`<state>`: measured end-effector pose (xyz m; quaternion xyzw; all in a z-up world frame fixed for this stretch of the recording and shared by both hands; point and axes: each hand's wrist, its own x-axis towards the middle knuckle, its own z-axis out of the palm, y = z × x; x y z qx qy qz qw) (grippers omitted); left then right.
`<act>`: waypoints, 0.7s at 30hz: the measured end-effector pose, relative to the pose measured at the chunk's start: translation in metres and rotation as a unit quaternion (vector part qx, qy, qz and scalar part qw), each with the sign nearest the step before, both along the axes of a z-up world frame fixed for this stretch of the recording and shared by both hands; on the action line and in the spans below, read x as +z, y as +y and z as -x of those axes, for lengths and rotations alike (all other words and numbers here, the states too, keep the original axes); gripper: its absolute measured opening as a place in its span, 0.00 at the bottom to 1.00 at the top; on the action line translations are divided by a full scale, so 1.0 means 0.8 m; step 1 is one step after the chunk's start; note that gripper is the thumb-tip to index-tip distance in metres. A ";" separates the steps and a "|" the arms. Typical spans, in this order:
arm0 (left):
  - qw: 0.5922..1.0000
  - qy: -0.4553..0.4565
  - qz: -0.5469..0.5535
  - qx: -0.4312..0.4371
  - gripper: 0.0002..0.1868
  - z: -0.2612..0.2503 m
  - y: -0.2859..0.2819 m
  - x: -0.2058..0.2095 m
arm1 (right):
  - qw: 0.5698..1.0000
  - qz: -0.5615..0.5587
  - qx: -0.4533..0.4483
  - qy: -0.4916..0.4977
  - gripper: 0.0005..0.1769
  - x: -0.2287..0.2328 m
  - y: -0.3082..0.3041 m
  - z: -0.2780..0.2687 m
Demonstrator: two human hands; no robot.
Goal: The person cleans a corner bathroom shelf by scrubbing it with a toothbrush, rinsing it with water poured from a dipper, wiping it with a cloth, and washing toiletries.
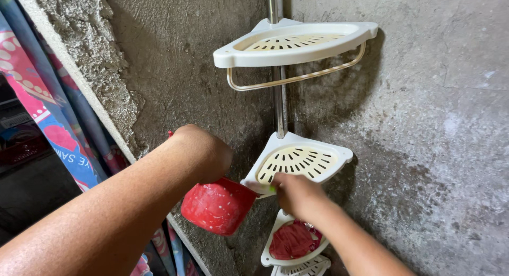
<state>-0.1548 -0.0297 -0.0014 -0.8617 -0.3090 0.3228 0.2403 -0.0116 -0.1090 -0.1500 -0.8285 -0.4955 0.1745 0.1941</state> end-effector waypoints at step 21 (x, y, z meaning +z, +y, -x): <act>0.991 -0.072 -0.099 -0.059 0.16 -0.050 -0.018 0.016 | 0.997 -0.043 -0.060 -0.039 0.18 -0.013 0.027 -0.056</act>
